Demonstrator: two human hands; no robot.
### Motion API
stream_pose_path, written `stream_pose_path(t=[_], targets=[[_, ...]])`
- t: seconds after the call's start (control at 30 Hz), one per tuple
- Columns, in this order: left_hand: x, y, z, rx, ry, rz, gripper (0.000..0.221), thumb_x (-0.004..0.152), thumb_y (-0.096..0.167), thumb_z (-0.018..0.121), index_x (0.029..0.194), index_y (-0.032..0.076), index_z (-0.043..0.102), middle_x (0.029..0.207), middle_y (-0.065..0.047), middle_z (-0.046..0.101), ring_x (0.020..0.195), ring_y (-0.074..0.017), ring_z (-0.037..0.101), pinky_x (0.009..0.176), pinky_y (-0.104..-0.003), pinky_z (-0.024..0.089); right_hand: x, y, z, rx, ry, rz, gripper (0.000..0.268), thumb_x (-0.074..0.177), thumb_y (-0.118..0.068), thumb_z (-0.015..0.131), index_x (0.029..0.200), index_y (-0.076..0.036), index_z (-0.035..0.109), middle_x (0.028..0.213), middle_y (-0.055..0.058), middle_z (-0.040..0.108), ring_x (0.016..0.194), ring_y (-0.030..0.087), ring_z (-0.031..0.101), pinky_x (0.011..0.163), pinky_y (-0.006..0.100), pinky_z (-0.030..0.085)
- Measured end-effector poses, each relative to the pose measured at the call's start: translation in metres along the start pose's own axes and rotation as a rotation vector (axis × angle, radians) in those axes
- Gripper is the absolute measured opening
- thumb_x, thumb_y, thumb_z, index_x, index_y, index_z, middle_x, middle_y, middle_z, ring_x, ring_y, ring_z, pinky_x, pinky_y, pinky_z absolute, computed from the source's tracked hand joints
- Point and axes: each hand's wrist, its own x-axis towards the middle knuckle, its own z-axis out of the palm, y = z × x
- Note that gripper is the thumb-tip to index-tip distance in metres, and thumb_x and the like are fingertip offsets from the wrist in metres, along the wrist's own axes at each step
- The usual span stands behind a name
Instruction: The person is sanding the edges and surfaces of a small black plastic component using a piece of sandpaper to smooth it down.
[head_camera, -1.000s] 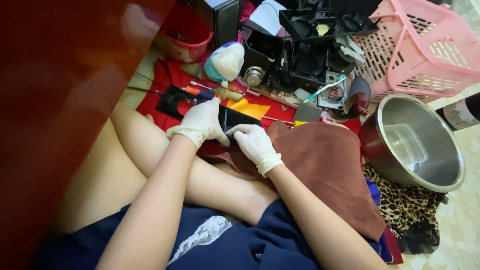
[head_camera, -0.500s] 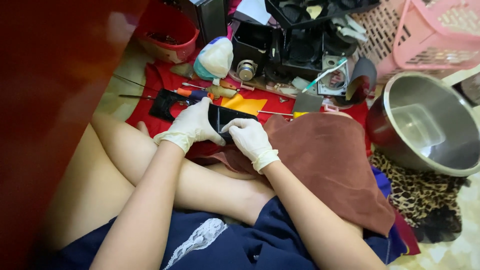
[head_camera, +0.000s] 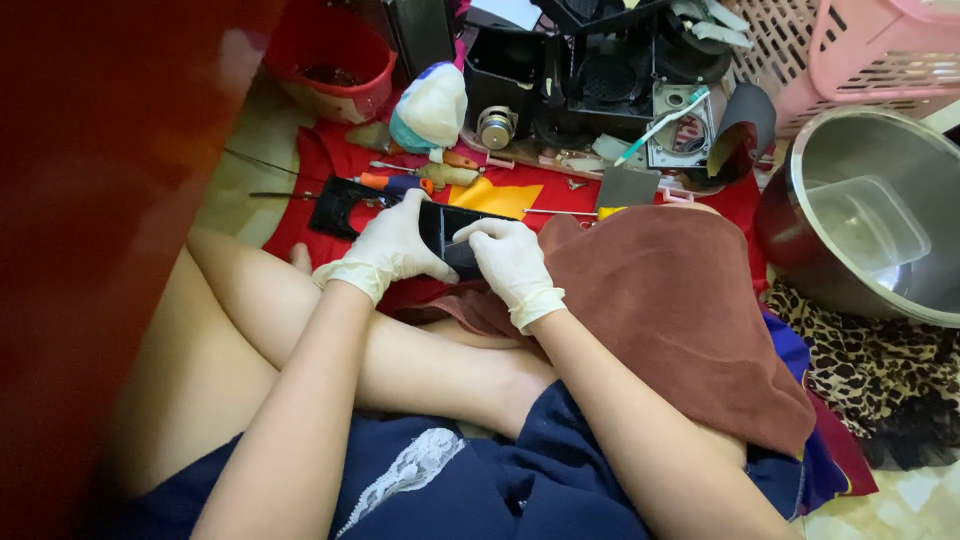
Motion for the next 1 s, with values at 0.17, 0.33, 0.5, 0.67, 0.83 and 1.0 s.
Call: stream_pose_path(t=[0.17, 0.33, 0.5, 0.67, 0.83, 1.0], targets=[[-0.002, 0.001, -0.002, -0.002, -0.037, -0.003, 0.087, 0.046, 0.028, 0.083, 0.121, 0.02, 0.039, 0.116, -0.009, 0.056, 0.112, -0.0282, 0.052, 0.093, -0.04, 0.042, -0.009, -0.007, 0.0, -0.009, -0.012, 0.0, 0.03, 0.067, -0.024, 0.048, 0.085, -0.028, 0.072, 0.098, -0.002, 0.067, 0.106, 0.021, 0.056, 0.095, 0.033, 0.04], [0.007, -0.007, 0.001, 0.019, -0.035, 0.012, 0.09, 0.044, 0.031, 0.083, 0.12, 0.021, 0.037, 0.114, -0.007, 0.056, 0.11, -0.0272, 0.053, 0.091, -0.04, 0.043, -0.016, -0.013, 0.004, -0.062, -0.023, -0.013, 0.03, 0.066, -0.022, 0.049, 0.085, -0.026, 0.072, 0.099, 0.0, 0.067, 0.106, 0.023, 0.056, 0.095, 0.034, 0.041], [0.004, -0.007, -0.001, 0.067, -0.038, 0.052, 0.091, 0.046, 0.032, 0.082, 0.123, 0.014, 0.035, 0.116, -0.011, 0.055, 0.113, -0.0289, 0.051, 0.094, -0.042, 0.041, -0.012, -0.01, 0.008, -0.142, -0.061, -0.027, 0.032, 0.067, -0.022, 0.048, 0.088, -0.026, 0.071, 0.1, -0.001, 0.067, 0.106, 0.023, 0.055, 0.095, 0.035, 0.04], [-0.002, -0.006, -0.003, 0.108, -0.032, 0.07, 0.093, 0.048, 0.034, 0.08, 0.124, 0.01, 0.033, 0.119, -0.013, 0.053, 0.114, -0.0299, 0.05, 0.096, -0.044, 0.04, -0.013, -0.006, 0.012, -0.172, -0.056, -0.043, 0.031, 0.067, -0.022, 0.048, 0.089, -0.026, 0.071, 0.099, -0.001, 0.067, 0.105, 0.023, 0.056, 0.095, 0.034, 0.041], [-0.001, -0.009, -0.001, 0.141, -0.021, 0.091, 0.093, 0.048, 0.04, 0.079, 0.123, 0.008, 0.033, 0.121, -0.013, 0.052, 0.115, -0.0299, 0.049, 0.097, -0.046, 0.039, -0.013, -0.001, 0.014, -0.111, 0.06, -0.086, 0.028, 0.067, -0.023, 0.049, 0.081, -0.031, 0.072, 0.092, -0.005, 0.068, 0.1, 0.018, 0.058, 0.093, 0.032, 0.042], [-0.002, -0.008, 0.0, 0.12, -0.029, 0.085, 0.092, 0.045, 0.04, 0.081, 0.118, 0.009, 0.036, 0.121, -0.011, 0.053, 0.114, -0.0288, 0.05, 0.096, -0.045, 0.04, -0.015, -0.003, 0.009, -0.049, 0.089, -0.053, 0.028, 0.067, -0.023, 0.048, 0.077, -0.032, 0.072, 0.087, -0.005, 0.068, 0.097, 0.016, 0.06, 0.092, 0.031, 0.044]])
